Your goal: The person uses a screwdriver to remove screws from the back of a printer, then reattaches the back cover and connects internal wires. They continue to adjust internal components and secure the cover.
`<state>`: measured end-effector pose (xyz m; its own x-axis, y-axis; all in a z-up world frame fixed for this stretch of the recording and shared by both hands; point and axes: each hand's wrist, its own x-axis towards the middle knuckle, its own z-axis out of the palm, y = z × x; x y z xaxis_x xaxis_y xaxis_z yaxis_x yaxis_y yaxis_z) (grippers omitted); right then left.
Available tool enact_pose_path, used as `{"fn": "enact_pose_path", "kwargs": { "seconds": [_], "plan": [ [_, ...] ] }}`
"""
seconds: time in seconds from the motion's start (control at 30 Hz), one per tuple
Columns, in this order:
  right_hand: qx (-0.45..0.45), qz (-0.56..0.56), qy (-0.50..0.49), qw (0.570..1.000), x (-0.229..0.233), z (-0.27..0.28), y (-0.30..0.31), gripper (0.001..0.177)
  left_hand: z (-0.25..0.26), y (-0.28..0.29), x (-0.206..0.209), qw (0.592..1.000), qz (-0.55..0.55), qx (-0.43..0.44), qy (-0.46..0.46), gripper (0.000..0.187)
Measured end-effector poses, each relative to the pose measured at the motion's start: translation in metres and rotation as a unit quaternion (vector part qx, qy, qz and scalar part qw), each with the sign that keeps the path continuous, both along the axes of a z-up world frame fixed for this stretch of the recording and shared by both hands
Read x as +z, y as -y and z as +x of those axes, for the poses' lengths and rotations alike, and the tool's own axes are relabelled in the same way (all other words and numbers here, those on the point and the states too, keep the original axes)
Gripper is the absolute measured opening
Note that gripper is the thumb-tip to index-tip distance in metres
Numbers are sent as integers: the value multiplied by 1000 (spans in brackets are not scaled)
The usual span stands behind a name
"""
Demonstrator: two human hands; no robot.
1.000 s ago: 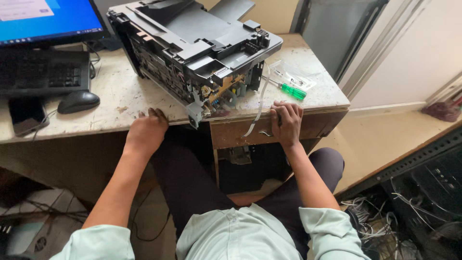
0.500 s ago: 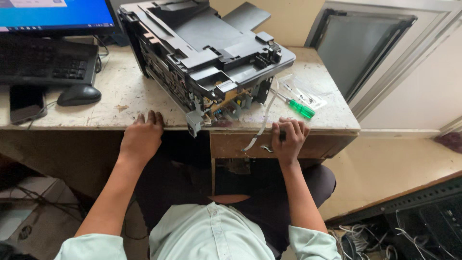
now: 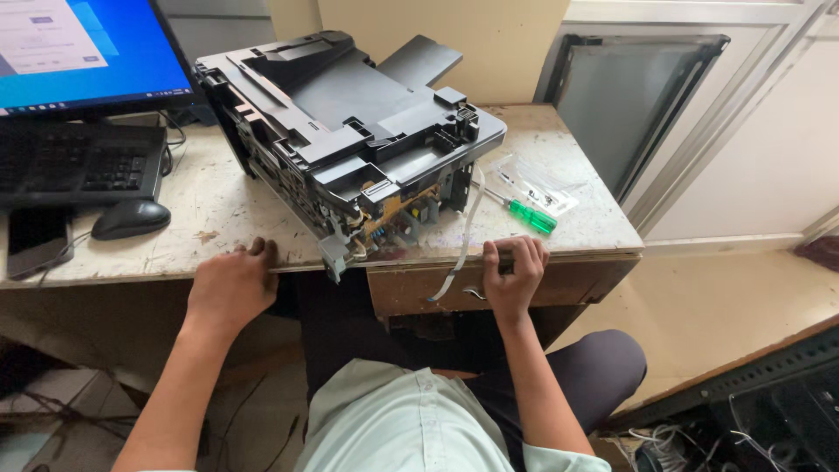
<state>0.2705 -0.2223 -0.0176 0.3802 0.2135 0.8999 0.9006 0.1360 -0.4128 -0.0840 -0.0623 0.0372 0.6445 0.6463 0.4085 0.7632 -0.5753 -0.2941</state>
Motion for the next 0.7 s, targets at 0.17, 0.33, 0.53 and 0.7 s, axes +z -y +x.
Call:
{"fn": "enact_pose_path", "kwargs": {
  "seconds": [0.17, 0.33, 0.53, 0.7],
  "plan": [
    [96, 61, 40, 993, 22, -40, -5, 15, 9, 34, 13, 970, -123, -41, 206, 70],
    [217, -18, 67, 974, 52, -91, -31, 26, 50, 68, 9, 920, -44, -166, 352, 112],
    [288, -52, -51, 955, 69, -112, -54, 23, 79, 61, 17, 895, -65, -161, 410, 97],
    [307, -70, -96, 944, 68, -115, -61, 18, 70, 52, 13, 904, -55, -173, 387, 95]
  ]
}}
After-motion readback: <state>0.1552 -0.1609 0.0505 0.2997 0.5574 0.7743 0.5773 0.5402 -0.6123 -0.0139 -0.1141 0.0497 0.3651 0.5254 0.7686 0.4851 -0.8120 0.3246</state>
